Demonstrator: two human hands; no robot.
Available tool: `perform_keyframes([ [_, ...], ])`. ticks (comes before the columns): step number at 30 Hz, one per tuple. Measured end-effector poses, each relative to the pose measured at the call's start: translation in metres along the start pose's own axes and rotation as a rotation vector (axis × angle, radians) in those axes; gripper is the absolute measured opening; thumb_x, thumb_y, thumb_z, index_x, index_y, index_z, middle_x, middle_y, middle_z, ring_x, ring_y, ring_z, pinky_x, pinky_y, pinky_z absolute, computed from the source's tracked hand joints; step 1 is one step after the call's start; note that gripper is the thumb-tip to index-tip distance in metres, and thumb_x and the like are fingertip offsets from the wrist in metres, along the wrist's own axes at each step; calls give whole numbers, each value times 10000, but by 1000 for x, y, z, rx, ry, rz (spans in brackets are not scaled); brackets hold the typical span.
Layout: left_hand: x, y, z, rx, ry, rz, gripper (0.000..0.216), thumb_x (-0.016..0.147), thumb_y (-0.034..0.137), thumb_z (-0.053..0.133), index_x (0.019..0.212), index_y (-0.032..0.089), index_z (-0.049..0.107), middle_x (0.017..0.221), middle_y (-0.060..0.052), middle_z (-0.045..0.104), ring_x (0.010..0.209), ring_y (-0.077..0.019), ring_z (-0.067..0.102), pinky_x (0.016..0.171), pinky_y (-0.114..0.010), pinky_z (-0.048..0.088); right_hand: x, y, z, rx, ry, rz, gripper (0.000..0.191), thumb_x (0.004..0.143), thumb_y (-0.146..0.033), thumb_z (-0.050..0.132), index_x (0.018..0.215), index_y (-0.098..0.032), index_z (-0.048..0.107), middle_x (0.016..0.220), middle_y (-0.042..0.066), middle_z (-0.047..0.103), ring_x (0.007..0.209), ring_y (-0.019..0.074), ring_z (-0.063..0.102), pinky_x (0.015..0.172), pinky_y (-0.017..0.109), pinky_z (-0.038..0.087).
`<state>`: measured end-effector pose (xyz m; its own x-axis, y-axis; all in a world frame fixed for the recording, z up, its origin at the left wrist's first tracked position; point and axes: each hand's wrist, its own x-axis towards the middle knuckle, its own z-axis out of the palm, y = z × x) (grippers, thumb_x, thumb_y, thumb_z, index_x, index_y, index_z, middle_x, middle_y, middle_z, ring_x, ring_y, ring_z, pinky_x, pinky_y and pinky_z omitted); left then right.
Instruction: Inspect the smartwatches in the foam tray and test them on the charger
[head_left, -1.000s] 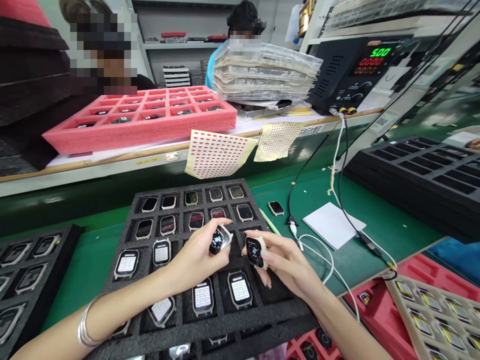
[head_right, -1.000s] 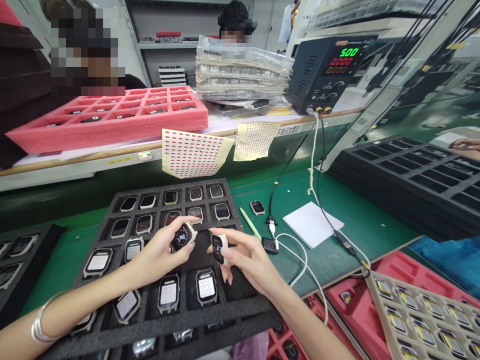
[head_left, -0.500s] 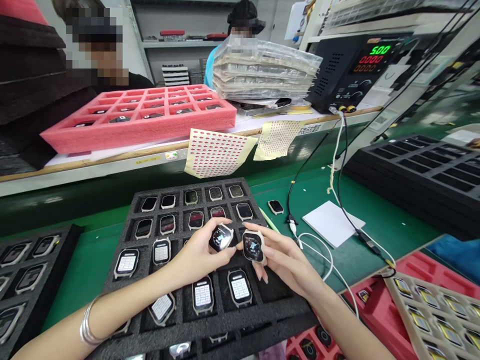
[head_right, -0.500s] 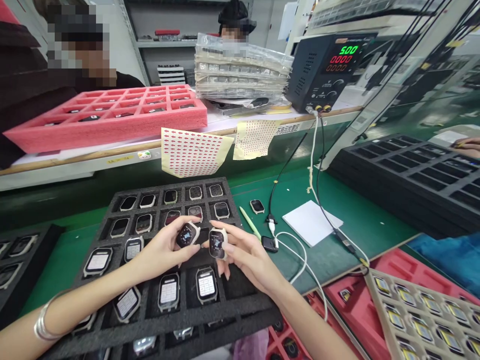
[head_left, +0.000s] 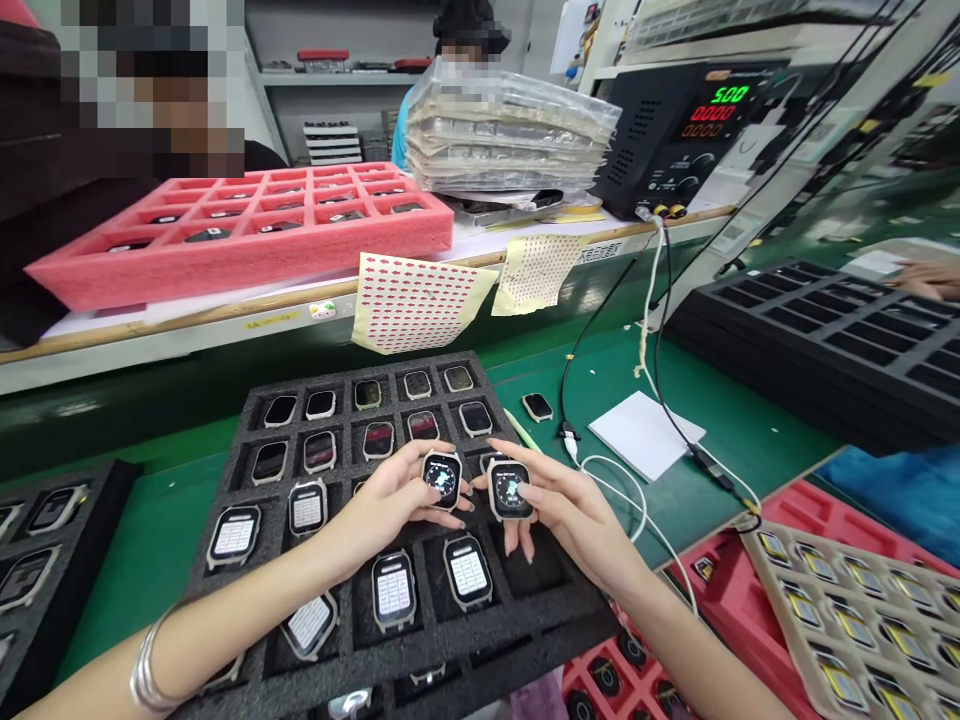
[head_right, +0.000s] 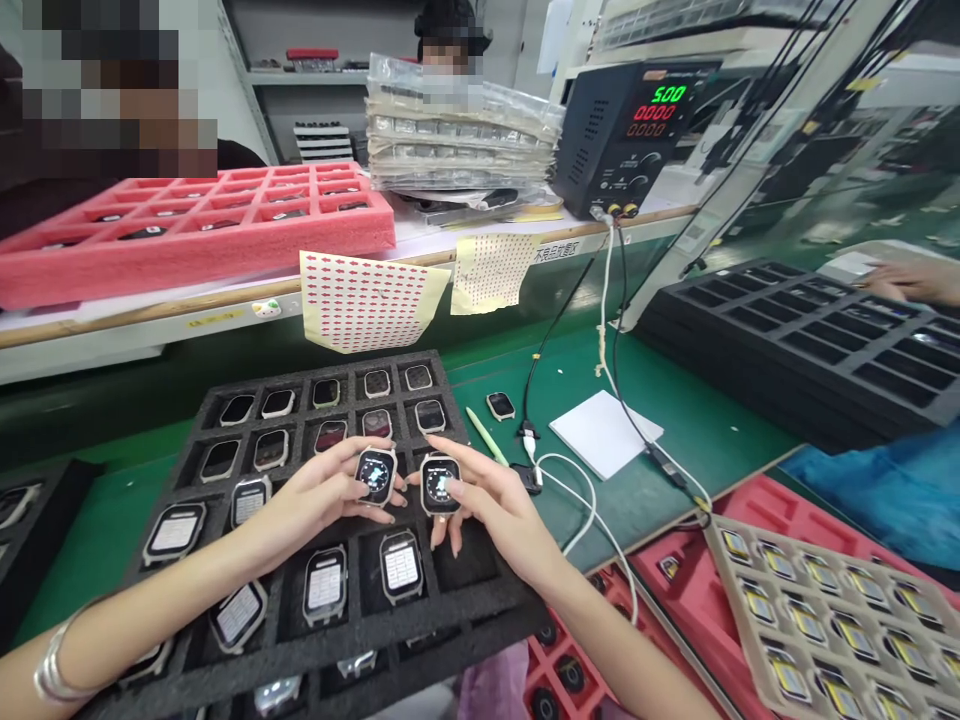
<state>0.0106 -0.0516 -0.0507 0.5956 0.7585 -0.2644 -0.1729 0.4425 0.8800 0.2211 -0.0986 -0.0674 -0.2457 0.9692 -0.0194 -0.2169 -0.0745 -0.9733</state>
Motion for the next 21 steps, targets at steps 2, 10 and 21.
perform_keyframes([
  [2,1,0,0,15,8,-1,377,747,122,524,1119,142,467,960,-92,652,890,-224,647,783,-391,530,-1,1,1,-14,14,-11,434,897,-227,537,1326,-225,472,1031,101,670,583,150,672,450,222,506],
  [10,2,-1,2,51,-12,10,320,762,126,516,1078,159,484,929,-70,644,891,-229,648,773,-393,537,-3,-1,2,-73,48,-21,413,894,-268,566,1298,-220,495,1035,104,683,543,137,664,421,217,512],
  [21,-1,-2,1,73,-43,46,365,769,120,524,1125,167,459,966,-81,646,921,-237,644,788,-404,536,-18,-16,-2,-337,-118,-33,691,829,-154,650,1418,-262,304,1060,67,653,777,171,675,639,272,578],
])
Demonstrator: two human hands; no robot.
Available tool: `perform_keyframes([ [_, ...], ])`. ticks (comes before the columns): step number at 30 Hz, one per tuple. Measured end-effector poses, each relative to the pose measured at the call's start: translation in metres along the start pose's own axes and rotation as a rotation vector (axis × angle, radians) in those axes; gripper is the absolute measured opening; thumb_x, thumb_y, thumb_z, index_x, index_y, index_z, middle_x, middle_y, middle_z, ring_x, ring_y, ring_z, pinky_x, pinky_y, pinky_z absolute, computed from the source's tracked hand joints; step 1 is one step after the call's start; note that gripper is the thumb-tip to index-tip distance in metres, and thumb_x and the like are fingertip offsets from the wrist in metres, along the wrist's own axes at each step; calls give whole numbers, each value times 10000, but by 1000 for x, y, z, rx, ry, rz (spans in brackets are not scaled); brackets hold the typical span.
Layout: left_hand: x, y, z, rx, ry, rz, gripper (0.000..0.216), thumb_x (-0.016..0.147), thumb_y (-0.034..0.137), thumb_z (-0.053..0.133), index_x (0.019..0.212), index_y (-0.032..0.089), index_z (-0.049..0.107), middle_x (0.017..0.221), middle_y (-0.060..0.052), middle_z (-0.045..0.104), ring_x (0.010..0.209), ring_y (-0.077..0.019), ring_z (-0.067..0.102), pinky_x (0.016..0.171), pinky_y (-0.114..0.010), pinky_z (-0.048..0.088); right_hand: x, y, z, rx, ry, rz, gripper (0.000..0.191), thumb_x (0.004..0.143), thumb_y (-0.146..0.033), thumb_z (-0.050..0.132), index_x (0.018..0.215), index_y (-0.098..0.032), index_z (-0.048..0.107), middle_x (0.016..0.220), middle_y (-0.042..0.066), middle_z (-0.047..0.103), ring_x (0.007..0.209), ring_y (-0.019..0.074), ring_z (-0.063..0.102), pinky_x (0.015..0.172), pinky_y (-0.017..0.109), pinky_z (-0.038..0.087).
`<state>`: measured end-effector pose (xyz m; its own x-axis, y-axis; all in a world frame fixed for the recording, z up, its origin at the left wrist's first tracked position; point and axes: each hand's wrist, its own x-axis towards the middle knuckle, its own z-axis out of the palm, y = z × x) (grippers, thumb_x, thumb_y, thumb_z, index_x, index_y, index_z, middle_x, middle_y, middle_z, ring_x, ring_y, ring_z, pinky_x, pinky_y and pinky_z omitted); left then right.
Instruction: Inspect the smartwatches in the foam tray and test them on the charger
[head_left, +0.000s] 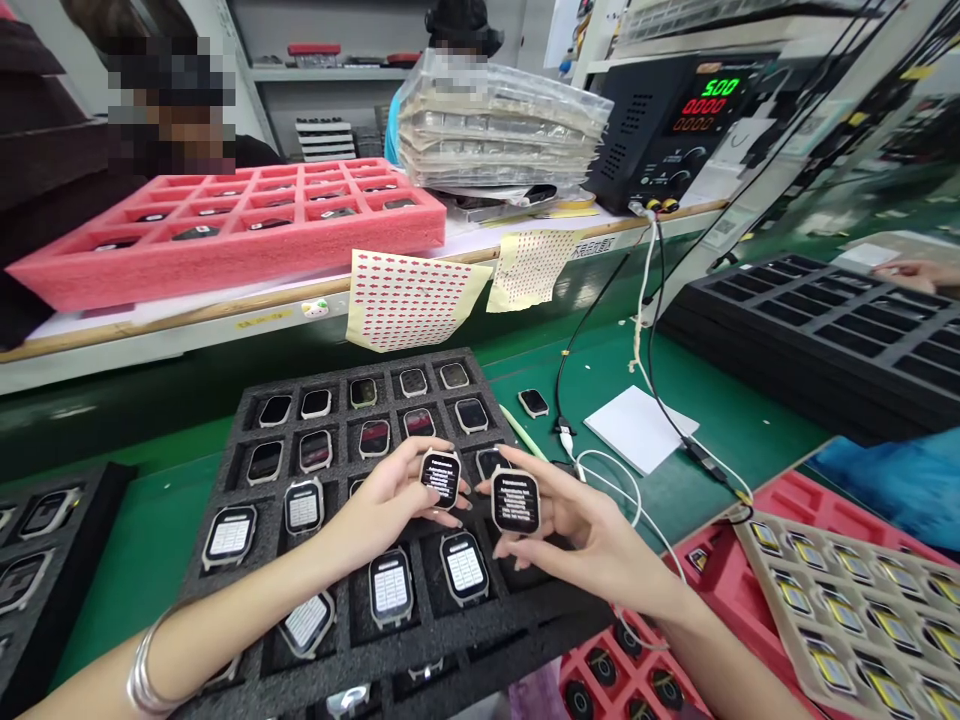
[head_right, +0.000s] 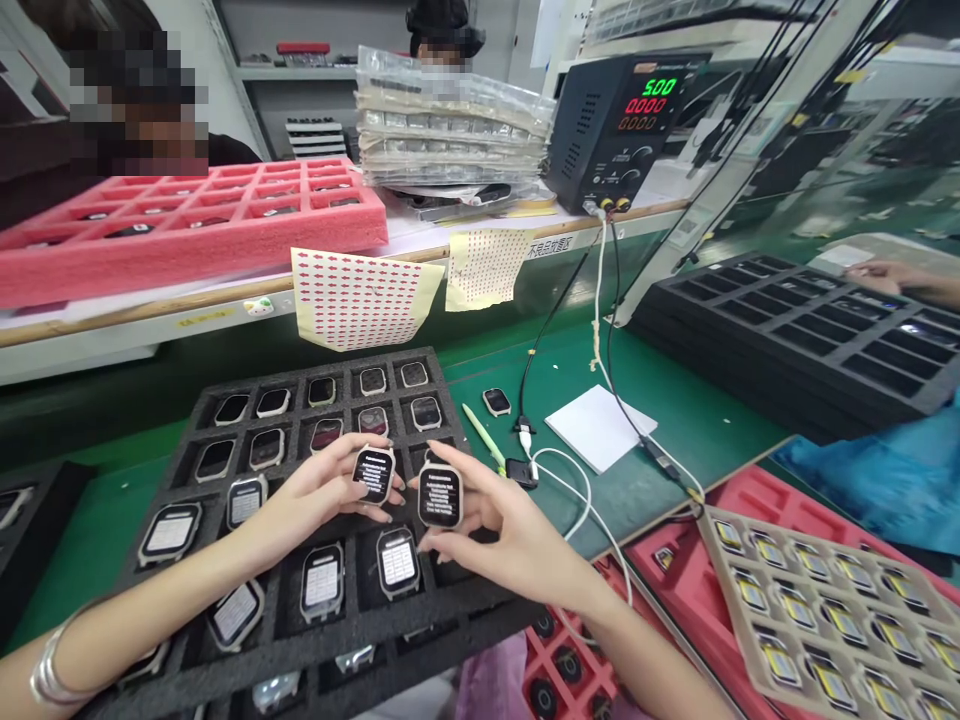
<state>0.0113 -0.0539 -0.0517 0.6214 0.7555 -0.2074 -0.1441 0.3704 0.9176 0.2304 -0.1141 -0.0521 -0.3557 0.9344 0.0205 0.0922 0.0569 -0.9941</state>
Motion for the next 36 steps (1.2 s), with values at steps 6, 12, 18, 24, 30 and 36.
perform_keyframes([
  [6,1,3,2,-38,-32,22,323,798,169,589,1102,168,478,961,-87,651,910,-227,650,763,-374,544,-13,-15,-26,-702,-221,-48,569,759,-296,735,1291,-281,535,1275,74,523,1164,284,507,966,406,452],
  [12,5,0,3,3,-35,51,285,846,254,605,1079,154,476,826,-48,634,804,-185,656,698,-333,555,2,-8,-36,-916,-90,-130,296,934,-329,506,1209,-272,599,1187,73,583,1103,271,529,951,437,437],
  [18,7,-1,4,23,-14,38,274,839,298,613,1041,150,502,806,-55,641,780,-201,665,660,-331,555,30,7,-17,-1121,15,-196,229,926,-231,500,1116,-169,612,1067,120,604,1013,298,535,867,476,476],
  [24,6,2,3,21,16,44,257,829,267,589,1048,157,514,879,-51,593,809,-224,674,691,-359,557,34,11,-13,-1058,46,-155,280,903,-275,556,1169,-189,548,1047,98,588,1009,278,559,844,441,500],
  [30,16,-12,-11,342,-11,151,531,749,174,661,1230,230,442,1055,-70,592,951,-239,638,897,-436,483,44,17,-16,-1012,127,-86,197,872,-267,590,1049,-181,595,995,84,594,922,256,605,801,397,497],
  [36,15,-7,-14,944,-28,370,611,708,388,723,1251,200,517,1195,-130,545,1131,-322,508,987,-469,400,52,22,-19,-940,155,-31,205,805,-351,679,915,-188,621,872,48,644,794,229,617,659,310,463],
])
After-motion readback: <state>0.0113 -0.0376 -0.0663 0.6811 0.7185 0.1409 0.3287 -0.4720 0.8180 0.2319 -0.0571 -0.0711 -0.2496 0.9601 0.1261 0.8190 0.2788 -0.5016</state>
